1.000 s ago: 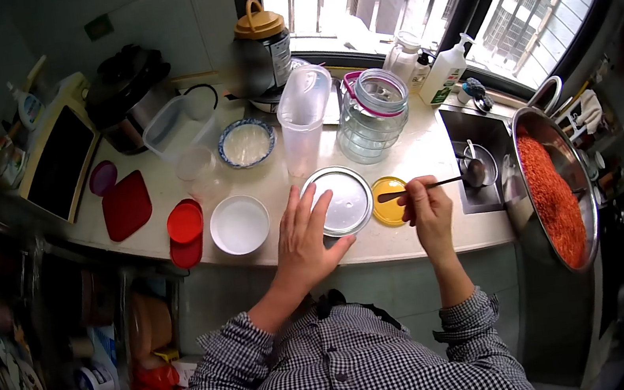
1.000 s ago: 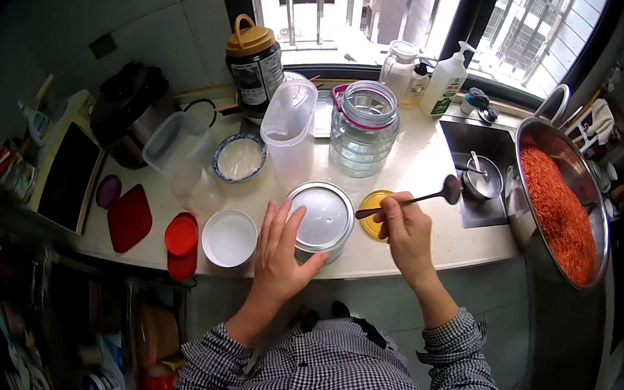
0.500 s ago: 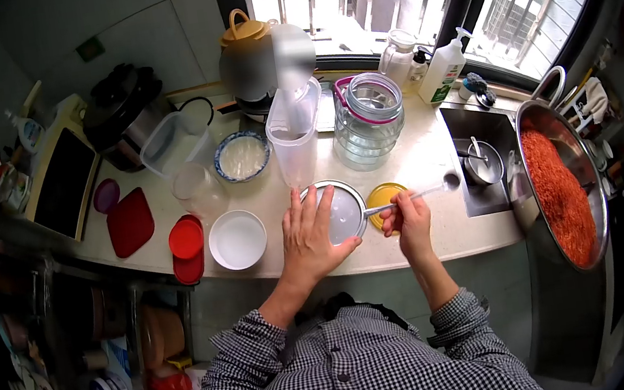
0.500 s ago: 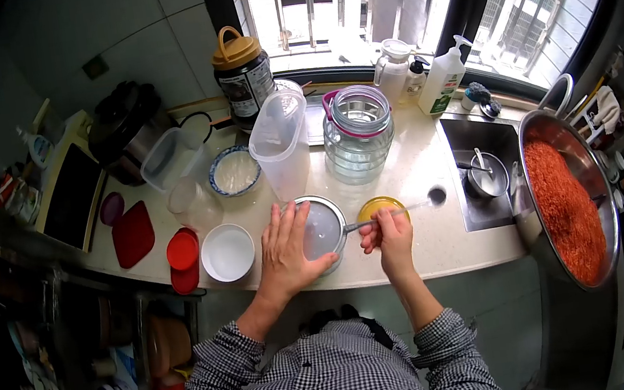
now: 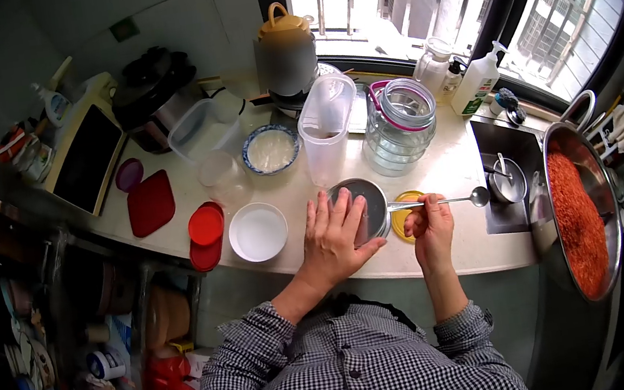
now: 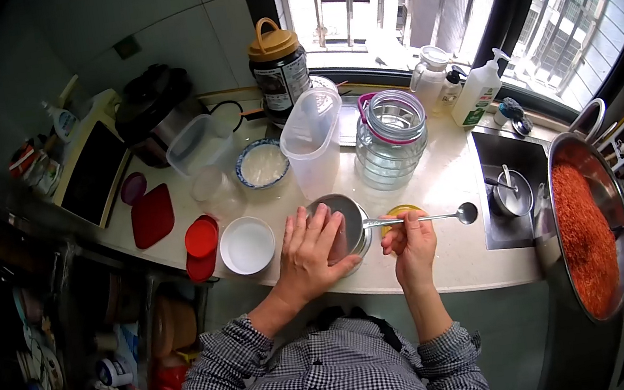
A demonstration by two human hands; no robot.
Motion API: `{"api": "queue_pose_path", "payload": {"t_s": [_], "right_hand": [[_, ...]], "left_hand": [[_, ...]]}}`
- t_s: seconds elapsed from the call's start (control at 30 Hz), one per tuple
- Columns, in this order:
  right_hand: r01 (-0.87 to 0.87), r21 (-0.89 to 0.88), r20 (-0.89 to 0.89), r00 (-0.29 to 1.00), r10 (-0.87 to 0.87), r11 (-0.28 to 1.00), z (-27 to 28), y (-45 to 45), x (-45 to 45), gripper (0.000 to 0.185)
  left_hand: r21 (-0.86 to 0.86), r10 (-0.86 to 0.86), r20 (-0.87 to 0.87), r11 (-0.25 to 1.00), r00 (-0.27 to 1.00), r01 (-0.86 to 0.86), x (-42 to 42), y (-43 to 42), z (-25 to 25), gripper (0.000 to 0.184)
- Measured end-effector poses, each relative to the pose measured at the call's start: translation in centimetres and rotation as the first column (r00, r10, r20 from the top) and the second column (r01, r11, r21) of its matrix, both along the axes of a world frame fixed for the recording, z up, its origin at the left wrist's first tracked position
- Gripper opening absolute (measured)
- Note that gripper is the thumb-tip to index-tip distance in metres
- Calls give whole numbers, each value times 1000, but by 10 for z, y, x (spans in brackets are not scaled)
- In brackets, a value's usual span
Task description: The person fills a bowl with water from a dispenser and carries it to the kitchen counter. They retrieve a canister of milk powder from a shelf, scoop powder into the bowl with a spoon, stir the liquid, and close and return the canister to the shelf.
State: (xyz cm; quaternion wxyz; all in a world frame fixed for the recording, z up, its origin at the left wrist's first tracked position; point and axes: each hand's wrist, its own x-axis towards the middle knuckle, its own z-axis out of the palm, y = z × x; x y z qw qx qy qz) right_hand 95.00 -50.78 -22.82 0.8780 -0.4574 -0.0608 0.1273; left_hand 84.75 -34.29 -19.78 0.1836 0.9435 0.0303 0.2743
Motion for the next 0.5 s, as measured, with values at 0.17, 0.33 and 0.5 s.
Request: {"api": "queue_pose_path", "payload": {"t_s": [0.17, 0.33, 0.5], "right_hand": [[-41, -43, 109, 993, 45, 998, 22, 4, 0, 24], [-1, -200, 338, 939, 70, 980, 49, -15, 2, 24], [37, -403, 356, 927, 119, 914, 41, -59, -2, 31]], "left_hand": [[-106, 30, 181, 994, 983, -11, 2, 15, -8, 43], [-899, 685, 95, 371, 723, -234, -29, 67, -14, 34], [-968, 949, 54, 125, 310, -216, -103, 240, -95, 46]]}}
